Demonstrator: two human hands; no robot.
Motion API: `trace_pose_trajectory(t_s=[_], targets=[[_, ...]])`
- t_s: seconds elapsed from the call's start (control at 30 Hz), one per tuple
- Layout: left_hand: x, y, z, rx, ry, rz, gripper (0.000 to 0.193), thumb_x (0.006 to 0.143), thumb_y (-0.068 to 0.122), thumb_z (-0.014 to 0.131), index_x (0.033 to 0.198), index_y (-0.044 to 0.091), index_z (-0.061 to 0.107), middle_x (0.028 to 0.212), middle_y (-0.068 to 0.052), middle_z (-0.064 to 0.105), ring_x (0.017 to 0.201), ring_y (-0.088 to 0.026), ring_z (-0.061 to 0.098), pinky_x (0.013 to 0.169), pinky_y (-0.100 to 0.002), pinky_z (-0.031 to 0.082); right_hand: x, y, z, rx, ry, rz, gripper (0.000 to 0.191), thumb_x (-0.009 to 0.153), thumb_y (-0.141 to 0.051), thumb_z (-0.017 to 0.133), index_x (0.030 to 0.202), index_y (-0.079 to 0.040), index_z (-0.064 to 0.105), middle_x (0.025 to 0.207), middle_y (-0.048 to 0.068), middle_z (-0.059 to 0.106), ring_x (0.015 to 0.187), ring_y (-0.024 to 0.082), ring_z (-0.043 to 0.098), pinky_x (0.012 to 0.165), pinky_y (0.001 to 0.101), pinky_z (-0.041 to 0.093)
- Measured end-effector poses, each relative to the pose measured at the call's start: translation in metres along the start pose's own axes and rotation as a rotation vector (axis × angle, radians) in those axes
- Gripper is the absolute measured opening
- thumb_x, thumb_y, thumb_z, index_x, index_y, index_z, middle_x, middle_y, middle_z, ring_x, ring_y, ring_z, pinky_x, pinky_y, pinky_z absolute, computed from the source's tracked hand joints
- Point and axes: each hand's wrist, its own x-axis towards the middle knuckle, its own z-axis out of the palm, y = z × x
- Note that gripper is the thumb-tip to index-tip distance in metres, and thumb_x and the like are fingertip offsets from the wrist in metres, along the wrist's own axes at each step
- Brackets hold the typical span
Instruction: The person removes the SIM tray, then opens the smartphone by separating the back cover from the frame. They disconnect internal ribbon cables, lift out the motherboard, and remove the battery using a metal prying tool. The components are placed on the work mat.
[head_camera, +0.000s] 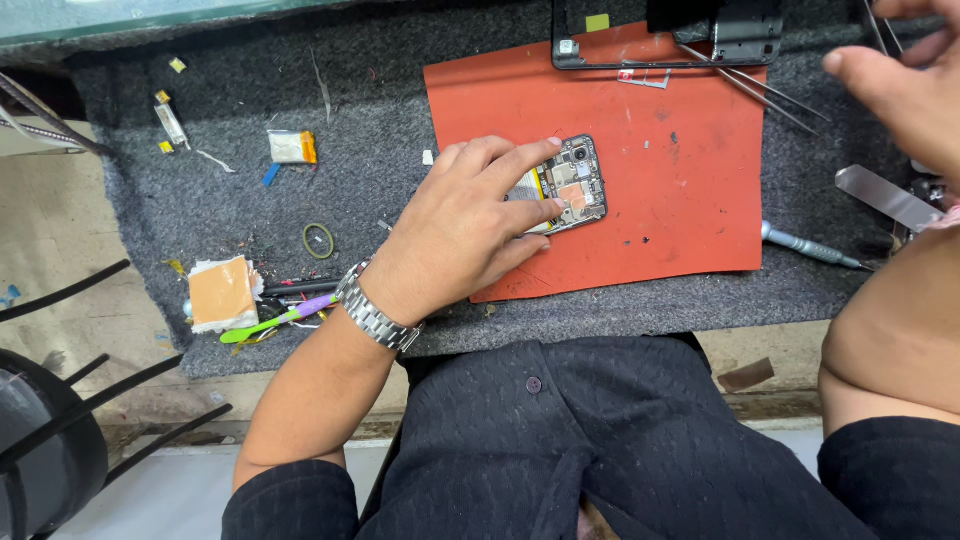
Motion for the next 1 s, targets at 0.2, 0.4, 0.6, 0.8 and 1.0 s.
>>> trace_pose_trajectory(t_s=[0.2,0.4,0.6,0.8,1.0], targets=[[0.000,-0.002,-0.004,0.025,0.006,-0.014,0.031,0.081,0.025,0.082,0.110,0.013,0.079,0.145,-0.009,0.056,0.124,-0.031,0.053,0.103,-0.046,0.044,0.002,-0.028,-0.008,-0.067,-0.145,-0.003,0.039,0.090,-0.022,0.087,0.118,-0.001,0.070,0.103,0.012,0.068,0.079,0.019,0.063,0.070,0.0358,0.053],[-0.001,-0.005,-0.004,0.066,0.042,-0.009,0.035,0.082,0.026,0.082,0.113,0.013,0.078,0.146,-0.009,0.055,0.125,-0.031,0.052,0.104,-0.045,0.043,0.009,-0.127,-0.024,-0.437,-0.306,-0.093,0.039,0.075,-0.029,0.089,0.105,-0.008,0.075,0.093,0.004,0.074,0.074,0.023,0.070,0.063,0.0395,0.054],[-0.002,-0.008,-0.005,0.097,0.078,-0.037,0.033,0.083,0.026,0.083,0.114,0.014,0.078,0.146,-0.010,0.056,0.124,-0.031,0.053,0.104,-0.046,0.043,0.013,-0.154,-0.028,-0.490,-0.375,-0.076,0.027,0.080,-0.023,0.079,0.105,-0.012,0.077,0.084,0.001,0.074,0.076,0.025,0.071,0.064,0.0396,0.055],[-0.003,-0.011,-0.005,0.108,0.102,-0.059,0.034,0.083,0.026,0.083,0.114,0.014,0.078,0.146,-0.011,0.056,0.124,-0.031,0.053,0.105,-0.046,0.044,0.016,-0.151,-0.031,-0.343,-0.589,-0.076,0.033,0.079,-0.022,0.075,0.111,-0.012,0.075,0.080,0.001,0.074,0.072,0.022,0.072,0.067,0.0365,0.057],[-0.003,-0.010,-0.004,0.097,0.108,-0.067,0.035,0.082,0.026,0.083,0.114,0.014,0.078,0.146,-0.011,0.056,0.124,-0.032,0.053,0.105,-0.047,0.043,0.018,-0.163,-0.027,-0.190,-0.828,-0.089,0.035,0.079,-0.024,0.080,0.110,-0.010,0.072,0.081,0.002,0.069,0.070,0.017,0.067,0.063,0.0302,0.058]])
